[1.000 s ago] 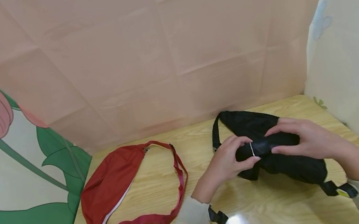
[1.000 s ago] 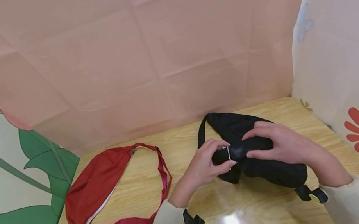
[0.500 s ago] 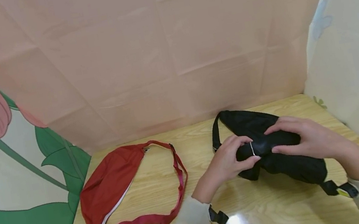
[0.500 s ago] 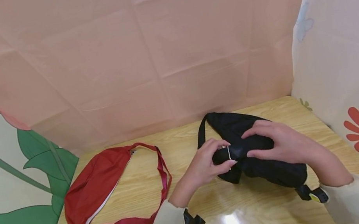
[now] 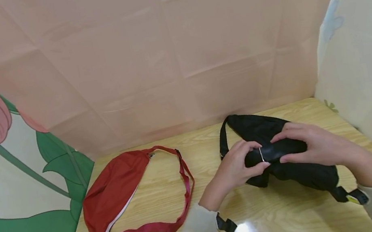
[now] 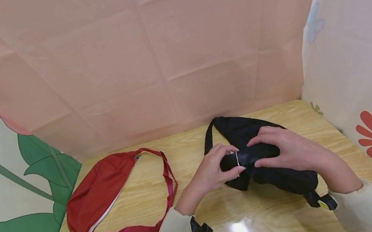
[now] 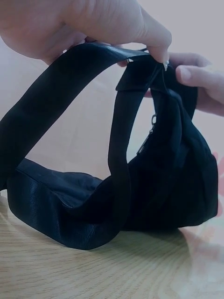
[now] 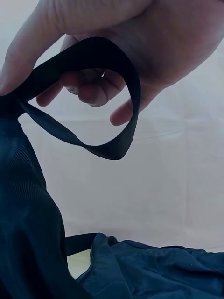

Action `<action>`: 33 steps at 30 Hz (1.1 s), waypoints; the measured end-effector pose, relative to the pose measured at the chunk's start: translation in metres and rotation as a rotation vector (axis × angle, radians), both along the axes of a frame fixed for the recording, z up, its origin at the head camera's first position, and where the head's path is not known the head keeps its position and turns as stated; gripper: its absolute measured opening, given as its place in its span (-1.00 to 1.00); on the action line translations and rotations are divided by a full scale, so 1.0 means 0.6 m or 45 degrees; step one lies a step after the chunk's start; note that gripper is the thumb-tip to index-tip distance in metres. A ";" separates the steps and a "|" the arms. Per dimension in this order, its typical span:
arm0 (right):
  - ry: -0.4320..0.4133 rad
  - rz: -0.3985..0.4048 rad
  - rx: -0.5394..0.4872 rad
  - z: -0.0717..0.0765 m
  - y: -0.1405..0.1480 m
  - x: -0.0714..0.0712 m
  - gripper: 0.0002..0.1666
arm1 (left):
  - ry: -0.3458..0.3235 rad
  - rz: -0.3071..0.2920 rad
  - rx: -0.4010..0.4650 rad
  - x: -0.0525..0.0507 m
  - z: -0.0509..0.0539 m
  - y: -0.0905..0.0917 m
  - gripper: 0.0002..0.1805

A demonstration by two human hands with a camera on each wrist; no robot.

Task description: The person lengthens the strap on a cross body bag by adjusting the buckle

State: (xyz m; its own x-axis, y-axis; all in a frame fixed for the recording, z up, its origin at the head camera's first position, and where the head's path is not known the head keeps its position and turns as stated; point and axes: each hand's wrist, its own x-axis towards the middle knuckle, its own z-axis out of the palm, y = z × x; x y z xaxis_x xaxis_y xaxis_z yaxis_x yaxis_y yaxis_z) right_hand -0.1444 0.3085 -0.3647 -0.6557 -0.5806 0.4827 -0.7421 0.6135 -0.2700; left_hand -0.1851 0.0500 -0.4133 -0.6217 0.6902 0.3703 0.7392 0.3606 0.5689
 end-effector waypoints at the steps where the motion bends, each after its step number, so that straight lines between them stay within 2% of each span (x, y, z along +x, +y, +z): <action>1: 0.005 0.001 0.002 0.000 0.000 0.000 -0.39 | 0.003 -0.001 0.002 0.000 0.000 0.000 -0.52; 16: -0.041 -0.087 -0.009 -0.003 0.000 0.003 -0.46 | 0.021 -0.022 0.011 -0.002 -0.004 -0.003 -0.50; 19: -0.035 -0.097 -0.019 -0.003 -0.003 0.004 -0.46 | -0.005 -0.026 0.004 -0.002 -0.004 -0.004 -0.49; 26: -0.015 -0.116 -0.037 -0.004 -0.006 0.006 -0.47 | -0.123 -0.028 -0.012 0.001 -0.004 -0.007 -0.48; 33: 0.004 -0.143 -0.061 -0.009 -0.007 0.005 -0.46 | -0.114 -0.014 -0.028 0.001 -0.005 -0.009 -0.48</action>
